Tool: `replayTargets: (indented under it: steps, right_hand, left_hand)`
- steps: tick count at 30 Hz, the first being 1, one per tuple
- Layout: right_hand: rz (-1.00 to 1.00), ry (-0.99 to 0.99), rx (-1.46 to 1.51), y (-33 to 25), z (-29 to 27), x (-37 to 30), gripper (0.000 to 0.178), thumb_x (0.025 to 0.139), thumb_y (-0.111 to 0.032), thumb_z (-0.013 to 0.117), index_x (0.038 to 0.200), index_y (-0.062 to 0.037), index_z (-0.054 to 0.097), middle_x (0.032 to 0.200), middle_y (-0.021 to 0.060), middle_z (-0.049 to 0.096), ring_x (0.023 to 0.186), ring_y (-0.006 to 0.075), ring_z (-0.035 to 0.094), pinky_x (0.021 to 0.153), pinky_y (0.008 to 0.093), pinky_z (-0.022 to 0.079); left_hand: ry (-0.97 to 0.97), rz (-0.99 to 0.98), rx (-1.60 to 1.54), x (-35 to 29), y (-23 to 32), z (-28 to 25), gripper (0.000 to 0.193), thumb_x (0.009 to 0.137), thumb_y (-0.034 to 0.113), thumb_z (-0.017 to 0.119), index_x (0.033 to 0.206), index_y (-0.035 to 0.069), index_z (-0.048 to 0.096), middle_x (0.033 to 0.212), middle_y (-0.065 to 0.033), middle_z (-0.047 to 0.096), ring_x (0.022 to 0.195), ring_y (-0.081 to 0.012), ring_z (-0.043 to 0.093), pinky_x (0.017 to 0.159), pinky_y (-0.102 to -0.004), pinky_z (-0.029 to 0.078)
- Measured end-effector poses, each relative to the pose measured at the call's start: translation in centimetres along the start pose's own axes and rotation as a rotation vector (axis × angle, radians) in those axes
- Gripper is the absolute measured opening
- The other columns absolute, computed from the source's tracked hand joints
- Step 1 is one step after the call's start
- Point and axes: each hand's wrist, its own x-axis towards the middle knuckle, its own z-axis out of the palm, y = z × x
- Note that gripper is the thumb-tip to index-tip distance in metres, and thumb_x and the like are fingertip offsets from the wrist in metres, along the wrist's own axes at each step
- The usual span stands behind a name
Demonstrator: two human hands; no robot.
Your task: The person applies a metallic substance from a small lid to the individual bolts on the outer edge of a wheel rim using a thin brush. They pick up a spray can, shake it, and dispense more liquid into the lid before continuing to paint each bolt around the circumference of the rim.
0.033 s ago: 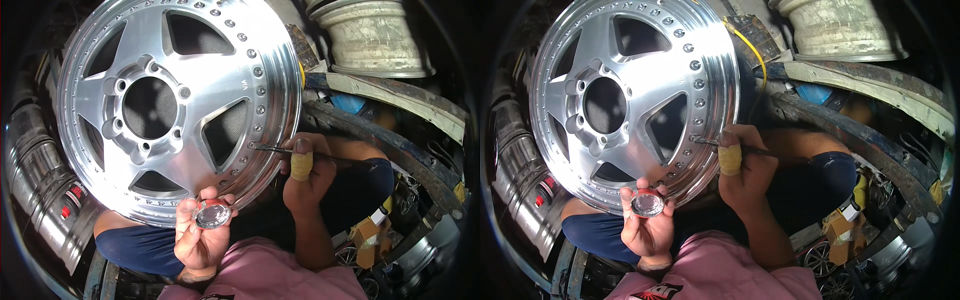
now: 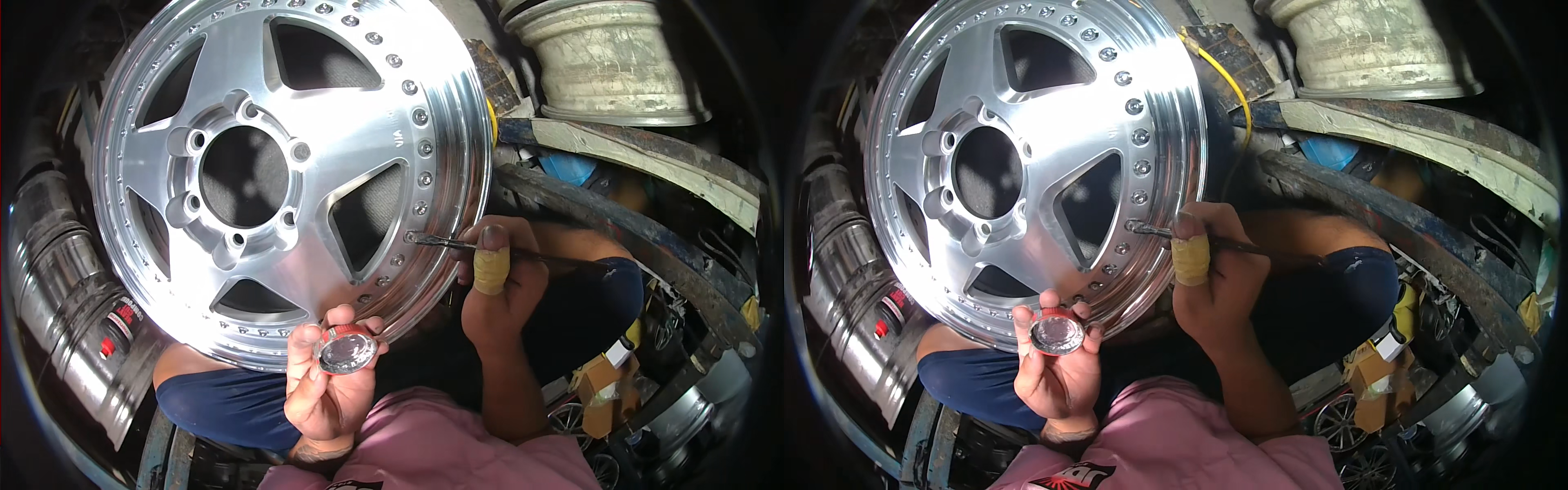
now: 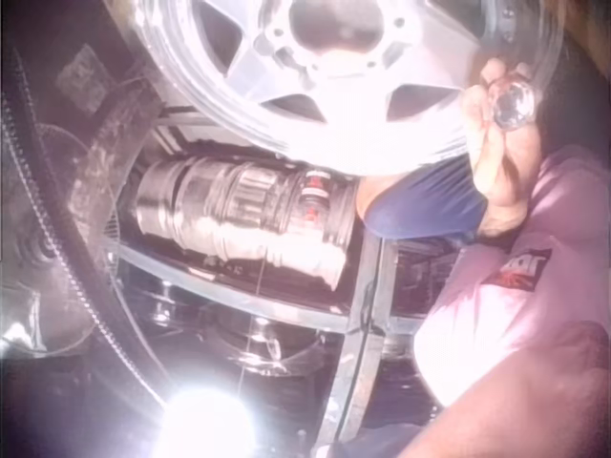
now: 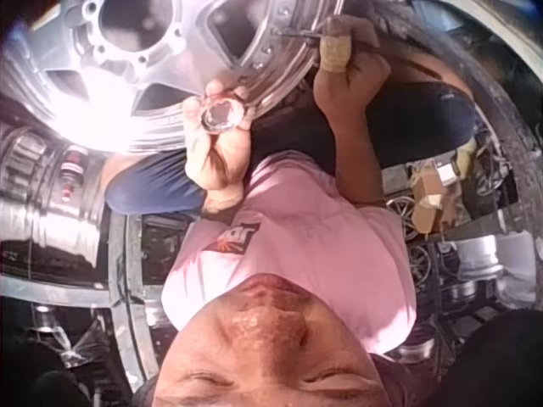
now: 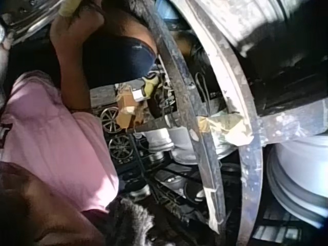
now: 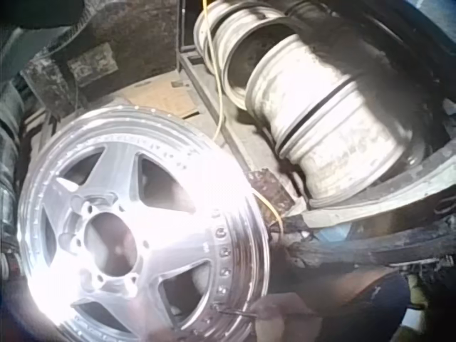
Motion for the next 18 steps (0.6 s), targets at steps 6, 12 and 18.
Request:
replayTargets:
  steps: [6, 12, 18]
  right_hand:
    - [0.014, -0.007, 0.045, -0.12, 0.09, 0.1, 0.033, 0.097, -0.031, 0.055, 0.085, 0.0001, 0.059, 0.068, 0.0038, 0.058, 0.053, 0.0038, 0.048, 0.047, 0.0189, 0.037]
    - [0.037, -0.018, 0.039, -0.09, -0.16, 0.01, 0.032, 0.097, -0.029, 0.056, 0.086, 0.0005, 0.059, 0.077, 0.0039, 0.059, 0.054, 0.0038, 0.05, 0.048, 0.0187, 0.038]
    - [0.011, -0.005, 0.043, 0.01, -0.08, 0.01, 0.03, 0.097, -0.028, 0.056, 0.086, 0.0007, 0.058, 0.077, 0.0048, 0.059, 0.054, 0.004, 0.05, 0.047, 0.0189, 0.038]
  left_hand:
    - [0.009, 0.011, 0.008, -0.03, -0.01, 0.09, 0.045, 0.092, 0.007, 0.051, 0.137, 0.013, 0.047, 0.142, -0.0154, 0.04, 0.127, -0.0397, 0.042, 0.103, -0.0543, 0.041]
    - [0.007, 0.015, 0.029, 0.09, -0.08, 0.05, 0.046, 0.092, 0.009, 0.052, 0.137, 0.014, 0.047, 0.143, -0.0144, 0.039, 0.126, -0.0388, 0.041, 0.102, -0.0529, 0.042]
    - [0.024, 0.017, 0.033, 0.11, -0.09, 0.25, 0.046, 0.092, 0.01, 0.052, 0.138, 0.014, 0.046, 0.144, -0.0135, 0.039, 0.125, -0.0372, 0.042, 0.1, -0.0511, 0.042]
